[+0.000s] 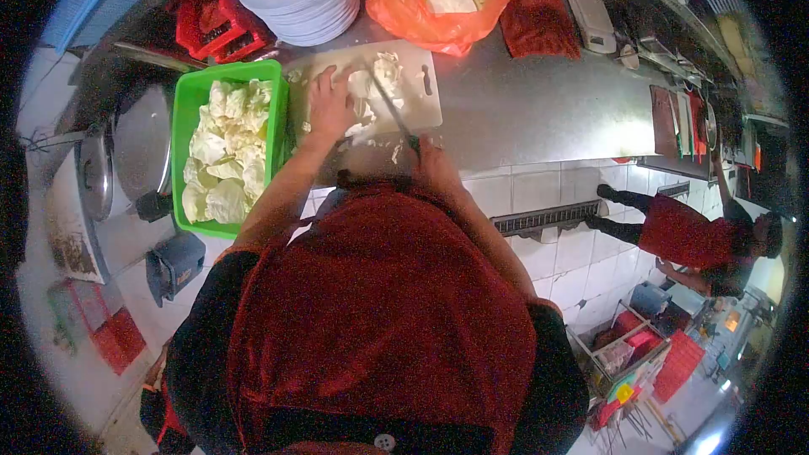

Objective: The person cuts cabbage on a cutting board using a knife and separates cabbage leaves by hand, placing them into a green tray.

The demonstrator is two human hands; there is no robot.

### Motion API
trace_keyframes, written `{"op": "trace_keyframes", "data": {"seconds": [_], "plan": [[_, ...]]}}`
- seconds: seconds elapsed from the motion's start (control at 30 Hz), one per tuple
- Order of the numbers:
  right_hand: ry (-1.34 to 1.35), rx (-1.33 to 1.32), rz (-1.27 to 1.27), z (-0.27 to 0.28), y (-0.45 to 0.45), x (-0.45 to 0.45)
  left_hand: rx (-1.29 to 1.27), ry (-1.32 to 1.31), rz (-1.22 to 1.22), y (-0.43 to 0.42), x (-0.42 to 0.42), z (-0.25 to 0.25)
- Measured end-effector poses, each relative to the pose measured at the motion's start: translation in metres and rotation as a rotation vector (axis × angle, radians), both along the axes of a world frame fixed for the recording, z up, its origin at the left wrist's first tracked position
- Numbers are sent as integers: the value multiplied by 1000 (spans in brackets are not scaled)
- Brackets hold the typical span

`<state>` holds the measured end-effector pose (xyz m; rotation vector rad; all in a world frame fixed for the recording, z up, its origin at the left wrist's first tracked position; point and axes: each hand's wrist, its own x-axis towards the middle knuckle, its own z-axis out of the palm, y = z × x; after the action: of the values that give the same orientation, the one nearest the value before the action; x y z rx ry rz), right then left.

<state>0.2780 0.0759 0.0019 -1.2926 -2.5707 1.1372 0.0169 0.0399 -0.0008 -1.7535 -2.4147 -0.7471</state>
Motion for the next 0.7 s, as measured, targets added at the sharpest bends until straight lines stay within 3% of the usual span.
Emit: {"op": "trace_keyframes", "data": {"seconds": [0.07,0.13,0.33,0.47,0.63,0.7], "plan": [[40,-1,58,-1,-1,-17,55,50,22,-1,-3,-1],[-61,6,87,2,-1,-32,-108,-102,-57,-3,-12,-14],[-287,-81,102,12,6,-54,-34,-18,15,-8,-18,-51],[-259,-75,143,15,8,-57,-89,-64,-17,-11,-26,-53],[-303,-19,130,-1,3,-58,-73,-32,-33,-10,-28,-57],[-298,-45,117,-36,7,-60,-84,-56,-39,-10,-28,-52]]}}
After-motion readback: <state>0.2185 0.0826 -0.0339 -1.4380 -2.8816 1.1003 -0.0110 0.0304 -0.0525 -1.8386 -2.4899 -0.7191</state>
